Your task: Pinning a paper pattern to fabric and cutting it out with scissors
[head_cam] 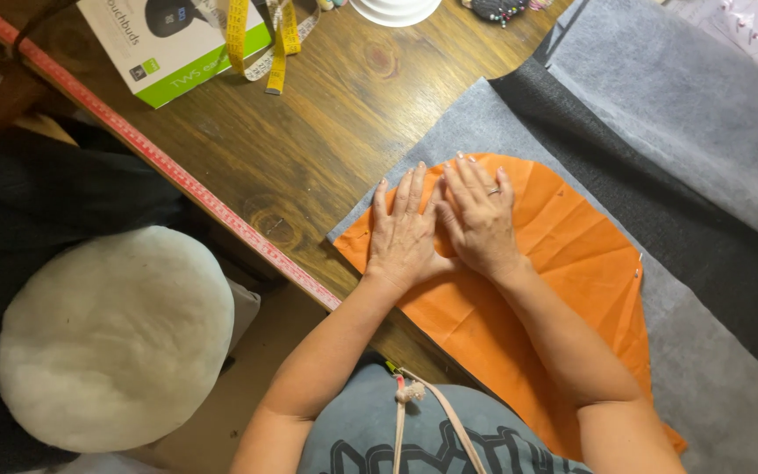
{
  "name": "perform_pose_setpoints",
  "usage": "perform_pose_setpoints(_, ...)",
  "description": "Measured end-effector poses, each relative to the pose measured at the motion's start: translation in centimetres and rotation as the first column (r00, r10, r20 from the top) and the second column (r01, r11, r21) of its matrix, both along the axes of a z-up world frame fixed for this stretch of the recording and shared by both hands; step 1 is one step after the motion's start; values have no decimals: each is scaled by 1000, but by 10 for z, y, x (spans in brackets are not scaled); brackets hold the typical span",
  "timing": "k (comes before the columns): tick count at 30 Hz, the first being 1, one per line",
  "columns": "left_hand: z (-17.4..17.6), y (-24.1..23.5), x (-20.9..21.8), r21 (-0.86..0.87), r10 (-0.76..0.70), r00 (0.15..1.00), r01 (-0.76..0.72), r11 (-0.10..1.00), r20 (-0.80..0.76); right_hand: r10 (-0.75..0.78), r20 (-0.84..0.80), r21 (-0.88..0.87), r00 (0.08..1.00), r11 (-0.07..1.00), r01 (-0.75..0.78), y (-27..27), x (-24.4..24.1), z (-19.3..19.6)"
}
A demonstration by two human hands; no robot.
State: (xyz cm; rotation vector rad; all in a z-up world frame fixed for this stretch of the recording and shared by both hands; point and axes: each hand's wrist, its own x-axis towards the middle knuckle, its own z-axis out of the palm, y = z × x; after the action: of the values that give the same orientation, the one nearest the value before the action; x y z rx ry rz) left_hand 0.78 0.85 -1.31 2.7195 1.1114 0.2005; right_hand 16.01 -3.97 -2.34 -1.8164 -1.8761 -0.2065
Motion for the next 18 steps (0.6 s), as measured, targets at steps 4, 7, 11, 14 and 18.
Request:
perform_pose_setpoints(4, 10, 3, -2, -58, -38, 999, 38, 998, -3, -103, -58, -296, 993, 952, 81, -22, 11, -5)
perform_pose_setpoints(7, 17, 1, -3, -108, -34, 999, 35, 994, 10, -122, 28, -341, 992, 932, 124, -35, 37, -13)
perform_pose_setpoints(11, 22, 0, -4, -126, -20, 1000, 19, 992, -10, -117, 73, -267, 990, 954, 132, -68, 43, -5)
perform_pose_setpoints(14, 25, 1, -3, -146, -25, 999, 21, 989, -24, -166, 82, -304, 983, 935, 183, -94, 26, 0)
perform_pose_setpoints(18, 33, 0, -1, -159, -15, 999, 9, 987, -38, -305, 59, -423, 951, 855, 300, -110, 39, -6)
